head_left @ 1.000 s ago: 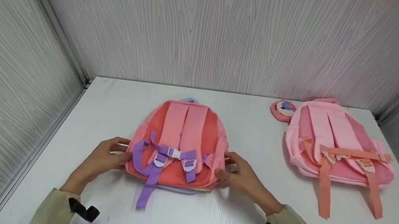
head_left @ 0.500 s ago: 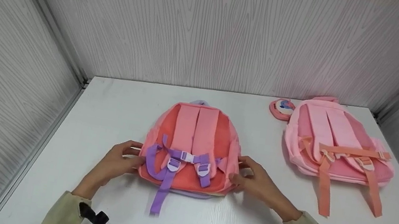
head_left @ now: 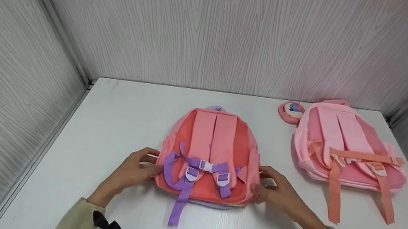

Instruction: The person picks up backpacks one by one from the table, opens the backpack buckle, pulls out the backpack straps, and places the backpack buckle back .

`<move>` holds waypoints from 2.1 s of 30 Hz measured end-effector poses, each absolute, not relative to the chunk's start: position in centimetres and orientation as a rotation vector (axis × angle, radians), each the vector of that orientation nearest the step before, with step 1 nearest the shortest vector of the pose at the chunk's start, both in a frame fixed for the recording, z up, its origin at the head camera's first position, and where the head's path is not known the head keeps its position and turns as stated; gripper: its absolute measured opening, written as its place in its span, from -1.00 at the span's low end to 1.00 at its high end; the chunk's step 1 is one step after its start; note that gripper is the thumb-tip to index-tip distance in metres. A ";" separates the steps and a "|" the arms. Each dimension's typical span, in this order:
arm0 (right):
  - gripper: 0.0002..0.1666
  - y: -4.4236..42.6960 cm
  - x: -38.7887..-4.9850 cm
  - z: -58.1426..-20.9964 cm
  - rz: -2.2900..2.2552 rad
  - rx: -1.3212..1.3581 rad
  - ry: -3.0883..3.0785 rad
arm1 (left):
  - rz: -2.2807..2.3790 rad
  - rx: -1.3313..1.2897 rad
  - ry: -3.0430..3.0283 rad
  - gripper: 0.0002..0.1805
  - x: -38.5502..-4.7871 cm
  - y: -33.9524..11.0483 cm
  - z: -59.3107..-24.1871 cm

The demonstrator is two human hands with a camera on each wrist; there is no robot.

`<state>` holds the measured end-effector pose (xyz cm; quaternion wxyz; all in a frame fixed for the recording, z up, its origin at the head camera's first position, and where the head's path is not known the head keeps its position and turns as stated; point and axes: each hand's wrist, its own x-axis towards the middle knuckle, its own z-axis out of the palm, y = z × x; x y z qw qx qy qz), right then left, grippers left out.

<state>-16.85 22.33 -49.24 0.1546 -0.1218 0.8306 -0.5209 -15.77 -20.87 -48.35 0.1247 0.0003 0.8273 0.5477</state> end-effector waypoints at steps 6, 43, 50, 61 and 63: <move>-0.28 24.2 -16.4 -49.1 -1.476 -0.349 2.389 | 1.529 0.074 2.450 -0.46 -15.3 -19.6 -48.5; -0.32 28.4 -15.3 -46.6 -1.216 -0.337 2.692 | 1.456 0.280 2.518 -0.56 -15.6 -16.4 -48.0; -0.44 27.0 -15.4 -45.4 -1.213 -0.458 2.890 | 1.450 0.455 2.683 -0.62 -15.4 -15.5 -46.4; -0.60 24.8 -16.5 -45.1 -1.279 -0.632 2.928 | 1.453 0.664 2.692 -0.63 -15.8 -13.4 -45.0; -0.59 24.4 -16.6 -45.1 -1.284 -0.625 2.909 | 1.447 0.679 2.691 -0.62 -15.9 -12.9 -44.8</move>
